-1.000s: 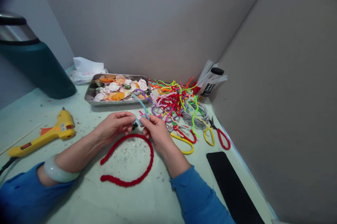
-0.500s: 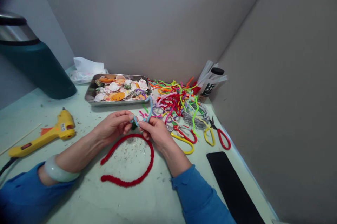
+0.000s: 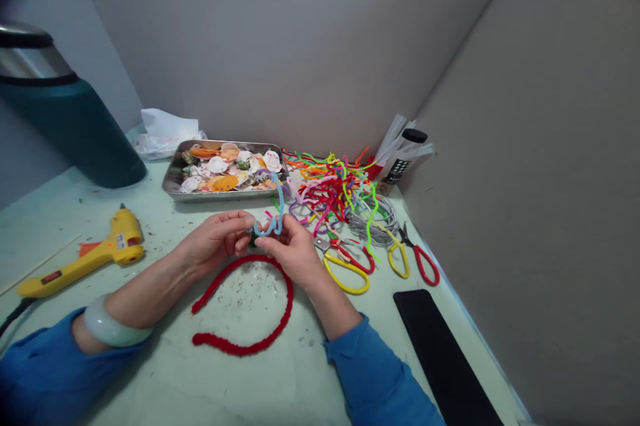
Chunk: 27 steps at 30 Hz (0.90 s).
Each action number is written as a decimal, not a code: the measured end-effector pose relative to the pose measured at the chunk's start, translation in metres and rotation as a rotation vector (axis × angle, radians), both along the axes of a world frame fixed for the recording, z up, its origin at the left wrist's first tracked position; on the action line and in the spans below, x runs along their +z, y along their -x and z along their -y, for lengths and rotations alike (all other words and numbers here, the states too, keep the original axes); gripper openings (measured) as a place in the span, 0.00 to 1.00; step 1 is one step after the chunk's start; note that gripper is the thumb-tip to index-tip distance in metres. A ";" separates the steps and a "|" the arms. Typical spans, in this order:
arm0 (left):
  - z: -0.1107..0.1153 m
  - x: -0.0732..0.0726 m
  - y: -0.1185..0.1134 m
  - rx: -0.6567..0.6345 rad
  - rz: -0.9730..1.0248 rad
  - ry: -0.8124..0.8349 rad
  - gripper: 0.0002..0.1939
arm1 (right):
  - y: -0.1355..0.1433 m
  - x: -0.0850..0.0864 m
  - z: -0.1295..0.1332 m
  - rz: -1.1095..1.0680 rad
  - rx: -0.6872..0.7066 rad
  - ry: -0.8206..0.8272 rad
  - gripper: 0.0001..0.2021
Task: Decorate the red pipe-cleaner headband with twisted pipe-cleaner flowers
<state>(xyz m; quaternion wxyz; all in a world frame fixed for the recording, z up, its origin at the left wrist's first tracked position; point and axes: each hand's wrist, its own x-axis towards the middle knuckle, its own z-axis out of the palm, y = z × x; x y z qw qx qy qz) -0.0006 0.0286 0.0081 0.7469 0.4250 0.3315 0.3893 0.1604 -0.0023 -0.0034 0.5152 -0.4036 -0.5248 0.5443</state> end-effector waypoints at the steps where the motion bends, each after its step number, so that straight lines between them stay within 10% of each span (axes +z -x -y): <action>1: 0.000 0.000 0.000 -0.005 -0.003 0.013 0.04 | 0.001 -0.002 -0.001 0.019 -0.023 -0.033 0.11; 15: 0.003 0.003 0.000 -0.062 0.013 0.048 0.05 | -0.004 -0.001 0.001 0.396 -0.184 -0.465 0.04; 27: 0.004 0.006 0.003 -0.125 -0.092 0.017 0.06 | -0.008 0.004 0.002 0.248 0.016 -0.112 0.07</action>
